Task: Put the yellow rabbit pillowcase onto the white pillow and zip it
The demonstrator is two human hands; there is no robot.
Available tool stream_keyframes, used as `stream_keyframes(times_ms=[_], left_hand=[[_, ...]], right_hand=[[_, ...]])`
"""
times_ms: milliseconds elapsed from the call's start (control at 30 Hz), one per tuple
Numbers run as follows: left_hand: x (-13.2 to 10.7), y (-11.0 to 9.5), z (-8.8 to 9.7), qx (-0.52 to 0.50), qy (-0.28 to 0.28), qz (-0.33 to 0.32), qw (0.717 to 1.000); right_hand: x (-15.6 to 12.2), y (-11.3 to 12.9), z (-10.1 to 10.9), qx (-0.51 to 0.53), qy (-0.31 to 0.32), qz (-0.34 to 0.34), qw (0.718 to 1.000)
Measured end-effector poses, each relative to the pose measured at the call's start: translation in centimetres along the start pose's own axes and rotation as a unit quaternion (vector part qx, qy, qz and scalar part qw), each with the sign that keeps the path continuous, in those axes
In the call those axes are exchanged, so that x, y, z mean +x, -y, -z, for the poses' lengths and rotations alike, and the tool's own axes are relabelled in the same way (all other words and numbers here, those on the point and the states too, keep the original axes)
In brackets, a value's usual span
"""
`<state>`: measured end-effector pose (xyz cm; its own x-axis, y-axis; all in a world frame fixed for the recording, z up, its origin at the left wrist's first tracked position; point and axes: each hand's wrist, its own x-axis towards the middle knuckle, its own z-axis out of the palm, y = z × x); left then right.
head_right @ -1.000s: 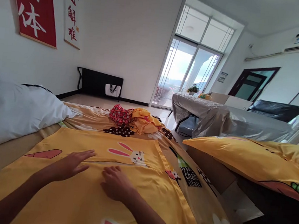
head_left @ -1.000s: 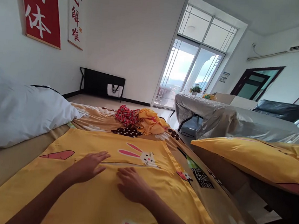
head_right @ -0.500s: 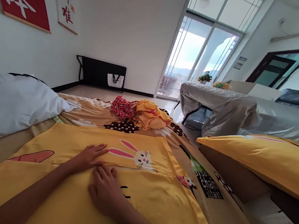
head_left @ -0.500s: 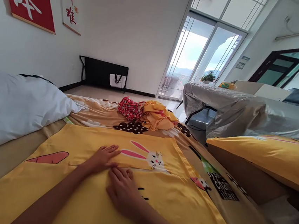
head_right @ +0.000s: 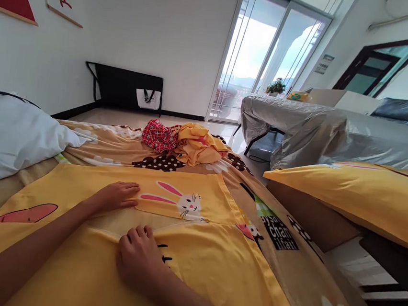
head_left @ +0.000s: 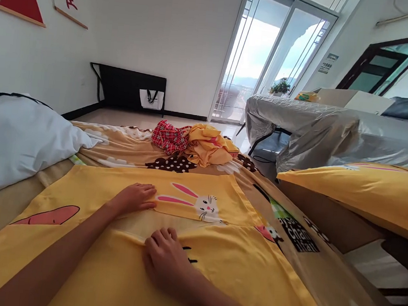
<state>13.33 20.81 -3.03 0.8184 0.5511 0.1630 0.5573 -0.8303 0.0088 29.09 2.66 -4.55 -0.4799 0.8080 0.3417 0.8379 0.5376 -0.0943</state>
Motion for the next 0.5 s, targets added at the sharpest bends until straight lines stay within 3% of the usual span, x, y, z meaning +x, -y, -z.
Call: stream_keyframes(times_ms=[267, 500], left_hand=[[1.8, 1.4, -0.2, 0.082, -0.019, 0.025, 0.996], [3.2, 1.1, 0.1, 0.139, -0.024, 0.007, 0.99]], right_hand=[[-0.7, 0.6, 0.2, -0.018, -0.004, 0.079, 0.997], [-1.1, 0.6, 1.2, 0.011, 0.036, 0.13, 0.991]])
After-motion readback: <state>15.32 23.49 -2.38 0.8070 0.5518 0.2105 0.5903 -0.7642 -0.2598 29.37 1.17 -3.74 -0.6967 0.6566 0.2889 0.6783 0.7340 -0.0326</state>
